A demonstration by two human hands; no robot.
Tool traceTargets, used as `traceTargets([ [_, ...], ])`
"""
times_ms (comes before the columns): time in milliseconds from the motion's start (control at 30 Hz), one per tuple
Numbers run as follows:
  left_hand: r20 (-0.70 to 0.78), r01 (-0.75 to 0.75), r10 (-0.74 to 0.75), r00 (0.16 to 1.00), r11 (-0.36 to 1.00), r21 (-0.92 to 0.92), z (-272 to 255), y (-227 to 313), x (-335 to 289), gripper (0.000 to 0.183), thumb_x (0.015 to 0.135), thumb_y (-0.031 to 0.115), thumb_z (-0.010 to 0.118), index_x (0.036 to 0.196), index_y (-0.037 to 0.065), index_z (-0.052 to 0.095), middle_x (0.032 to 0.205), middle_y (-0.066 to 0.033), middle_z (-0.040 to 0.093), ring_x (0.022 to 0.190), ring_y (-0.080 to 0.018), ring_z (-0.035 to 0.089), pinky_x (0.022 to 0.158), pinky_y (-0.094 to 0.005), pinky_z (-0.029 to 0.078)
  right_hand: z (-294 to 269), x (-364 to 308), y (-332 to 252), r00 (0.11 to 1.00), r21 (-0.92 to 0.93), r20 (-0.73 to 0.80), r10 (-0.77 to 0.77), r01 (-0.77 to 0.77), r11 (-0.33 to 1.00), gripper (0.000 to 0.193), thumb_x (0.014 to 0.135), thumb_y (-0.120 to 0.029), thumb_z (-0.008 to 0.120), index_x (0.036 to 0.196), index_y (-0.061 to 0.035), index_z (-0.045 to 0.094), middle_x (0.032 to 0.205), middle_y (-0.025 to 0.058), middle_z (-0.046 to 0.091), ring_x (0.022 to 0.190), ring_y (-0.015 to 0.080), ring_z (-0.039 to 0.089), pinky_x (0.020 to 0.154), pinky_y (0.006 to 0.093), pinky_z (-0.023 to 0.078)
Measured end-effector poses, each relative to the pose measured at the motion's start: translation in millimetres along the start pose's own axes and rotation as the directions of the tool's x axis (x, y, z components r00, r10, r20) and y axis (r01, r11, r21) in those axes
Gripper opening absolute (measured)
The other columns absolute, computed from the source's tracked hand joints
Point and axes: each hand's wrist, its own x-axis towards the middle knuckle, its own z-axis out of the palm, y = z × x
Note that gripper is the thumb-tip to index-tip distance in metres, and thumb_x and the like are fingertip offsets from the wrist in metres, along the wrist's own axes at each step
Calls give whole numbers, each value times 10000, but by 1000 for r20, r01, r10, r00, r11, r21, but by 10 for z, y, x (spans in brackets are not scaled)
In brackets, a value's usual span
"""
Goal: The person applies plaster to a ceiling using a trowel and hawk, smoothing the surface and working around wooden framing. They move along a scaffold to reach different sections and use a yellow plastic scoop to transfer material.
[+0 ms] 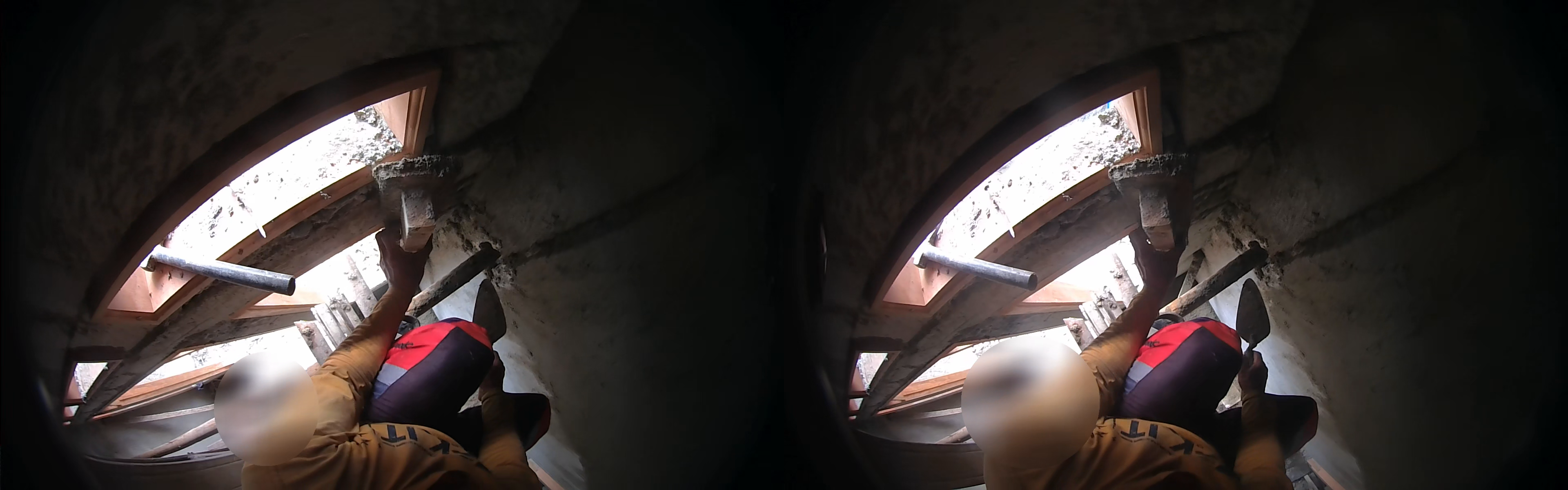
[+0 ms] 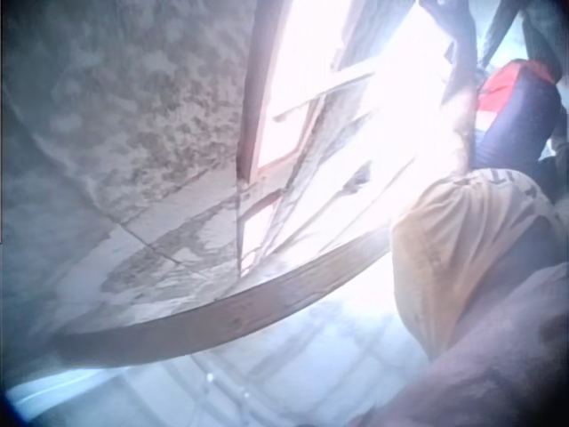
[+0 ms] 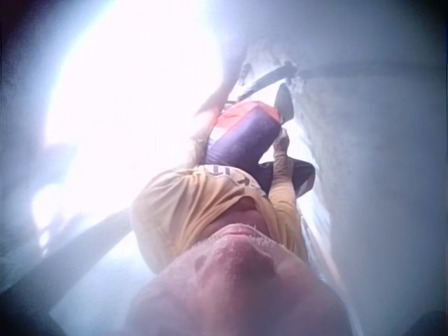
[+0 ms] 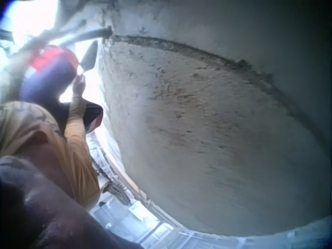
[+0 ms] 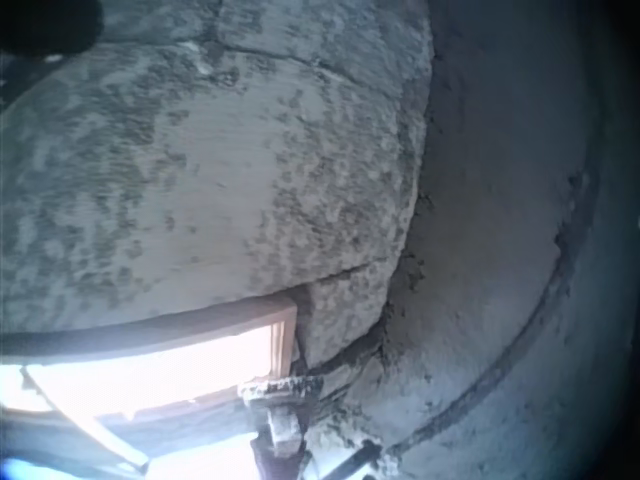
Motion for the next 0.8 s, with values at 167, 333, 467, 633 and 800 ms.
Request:
traceTargets([
  [167, -42, 126, -126, 991, 992, -13, 215, 60, -26, 641, 654, 244, 801, 1143, 17, 455, 1060, -191, 456, 987, -364, 467, 809, -460, 407, 176, -151, 278, 985, 267, -2, 172, -165, 949, 377, 899, -385, 482, 954, -21, 567, 883, 218, 637, 864, 418, 601, 697, 439, 477],
  [333, -137, 234, -249, 959, 965, -119, 451, 119, -47, 768, 630, 212, 798, 1224, 7, 357, 1083, -223, 415, 1054, -419, 409, 878, -490, 353, 143, -220, 206, 970, 326, 67, 232, -241, 914, 359, 913, -332, 457, 1061, -24, 569, 1001, 196, 637, 954, 357, 604, 781, 400, 473],
  [467, -160, 303, -321, 934, 945, -125, 530, 248, -52, 739, 633, 141, 782, 1225, 9, 360, 1100, -224, 412, 1077, -417, 395, 900, -493, 338, 137, -233, 249, 972, 252, 74, 223, -235, 939, 349, 923, -322, 453, 1062, -23, 568, 1009, 195, 636, 957, 337, 606, 785, 398, 469],
  [633, -83, 180, -189, 979, 978, -107, 314, -9, -117, 641, 677, 192, 766, 1197, 21, 433, 1119, -215, 467, 1076, -388, 457, 888, -465, 388, 74, -159, 46, 989, 98, -2, 145, -144, 985, 328, 924, -345, 454, 935, -36, 564, 856, 195, 641, 831, 374, 615, 683, 433, 470],
  [800, 63, 111, -110, 992, 994, -22, 87, -375, -177, 572, 713, 228, 747, 1163, 27, 457, 1054, -177, 561, 1011, -337, 555, 841, -415, 441, -206, -36, -345, 992, 130, -70, 105, -95, 987, 339, 851, -382, 566, 853, -44, 547, 703, 164, 605, 705, 388, 602, 603, 443, 457],
])
